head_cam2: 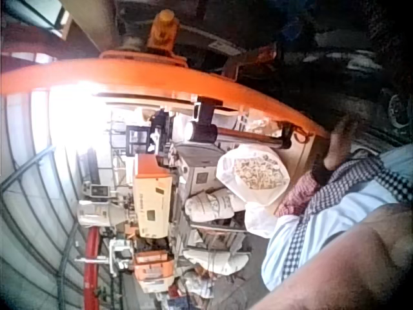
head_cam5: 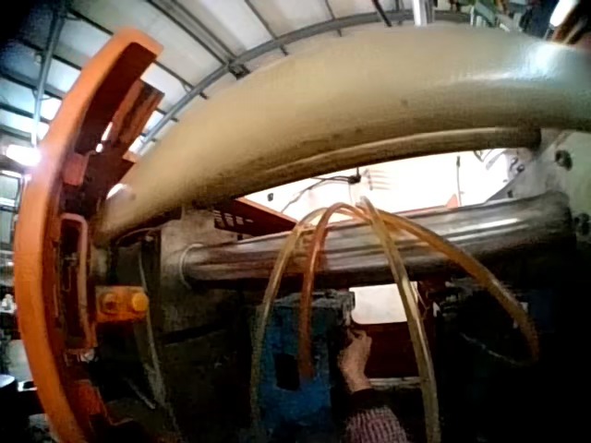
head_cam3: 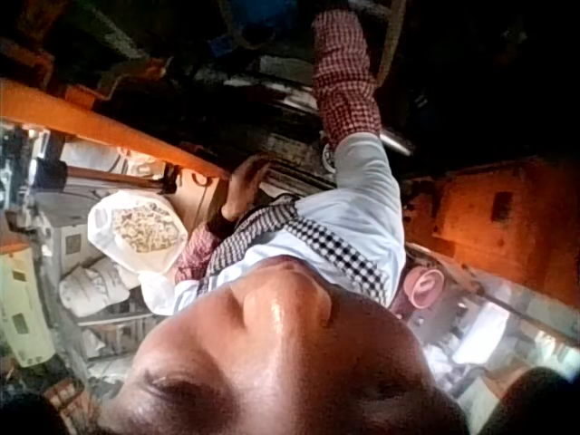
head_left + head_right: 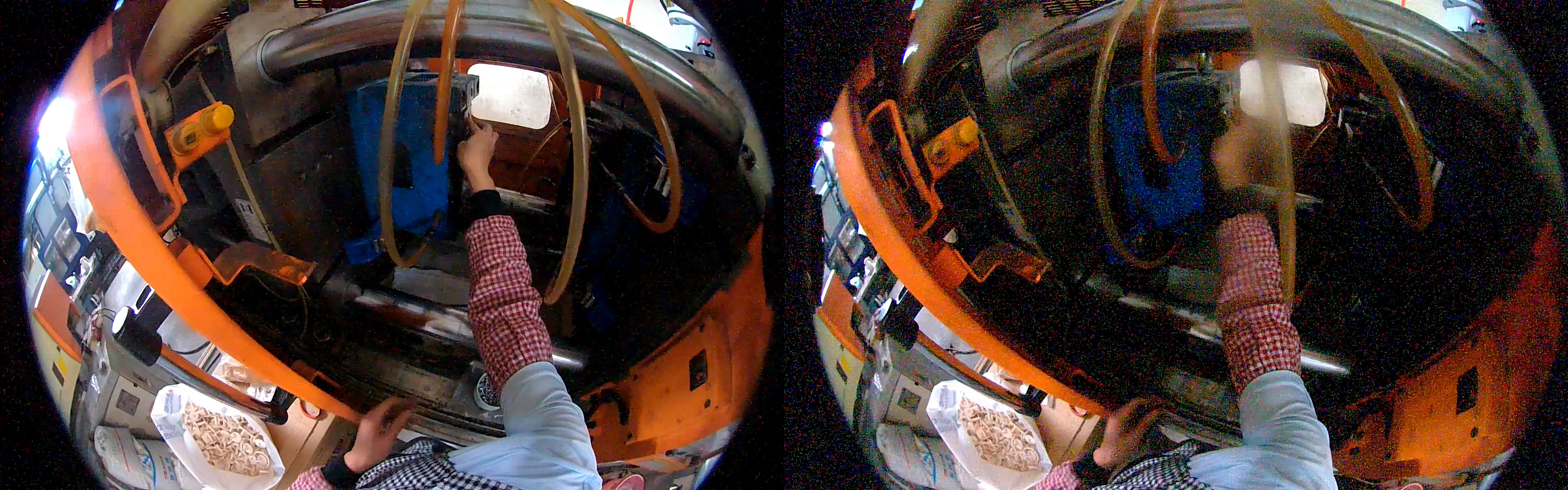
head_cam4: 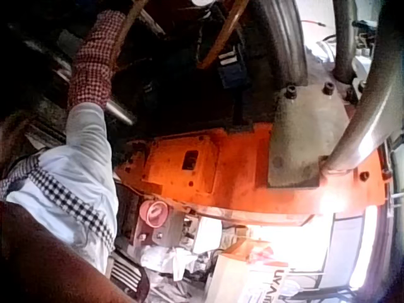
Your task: The person repeatedly picks small white plastic components from a bag, separates them, and inserts them into a machine. They then close the machine door and continue the cycle of picking and inserting parts.
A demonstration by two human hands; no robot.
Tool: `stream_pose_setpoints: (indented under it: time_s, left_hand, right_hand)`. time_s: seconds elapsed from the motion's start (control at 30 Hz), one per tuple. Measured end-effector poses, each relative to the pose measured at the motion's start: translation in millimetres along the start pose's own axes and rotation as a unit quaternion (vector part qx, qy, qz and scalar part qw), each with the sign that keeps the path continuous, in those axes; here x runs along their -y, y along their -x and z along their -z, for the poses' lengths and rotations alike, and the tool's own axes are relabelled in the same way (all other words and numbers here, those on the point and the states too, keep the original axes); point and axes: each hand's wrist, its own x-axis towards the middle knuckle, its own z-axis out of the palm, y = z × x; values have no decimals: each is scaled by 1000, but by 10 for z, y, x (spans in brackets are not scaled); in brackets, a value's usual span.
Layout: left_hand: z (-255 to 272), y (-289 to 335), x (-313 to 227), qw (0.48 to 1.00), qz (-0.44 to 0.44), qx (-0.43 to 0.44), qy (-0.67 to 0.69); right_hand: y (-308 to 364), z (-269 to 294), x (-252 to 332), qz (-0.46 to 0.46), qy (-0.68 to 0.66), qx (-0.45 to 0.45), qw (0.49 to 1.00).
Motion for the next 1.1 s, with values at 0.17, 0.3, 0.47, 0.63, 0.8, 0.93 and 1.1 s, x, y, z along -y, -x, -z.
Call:
stream_pose_setpoints:
  time_s: [0.17, 0.3, 0.47, 0.63, 0.8, 0.93, 1.1]
  left_hand:
    - [436, 215, -69, 674, -390, -597, -194]
    - [1152, 299, -405, 820, -147, -545, -96]
    - [1344, 124, -236, 937, -104, -290, 164]
    - [1245, 337, -319, 953, -102, -273, 83]
    - [920, 401, -440, 965, -153, -20, 213]
    - [533, 467, -707, 943, -170, 185, 216]
    - [-253, 327, -964, 878, -211, 410, 130]
  right_hand:
    - [-68, 25, -289, -8, 19, 5, 1000]
    - [189, 371, 137, -84, -15, 22, 996]
    - [817, 1094, 349, -19, -29, -45, 998]
    - [2893, 2497, 1105, 227, -192, 17, 955]
    - [4682, 3220, 973, 260, -180, 307, 897]
    - [5301, 3366, 812, 163, -96, 548, 815]
    - [5447, 3299, 822, 66, -120, 459, 878]
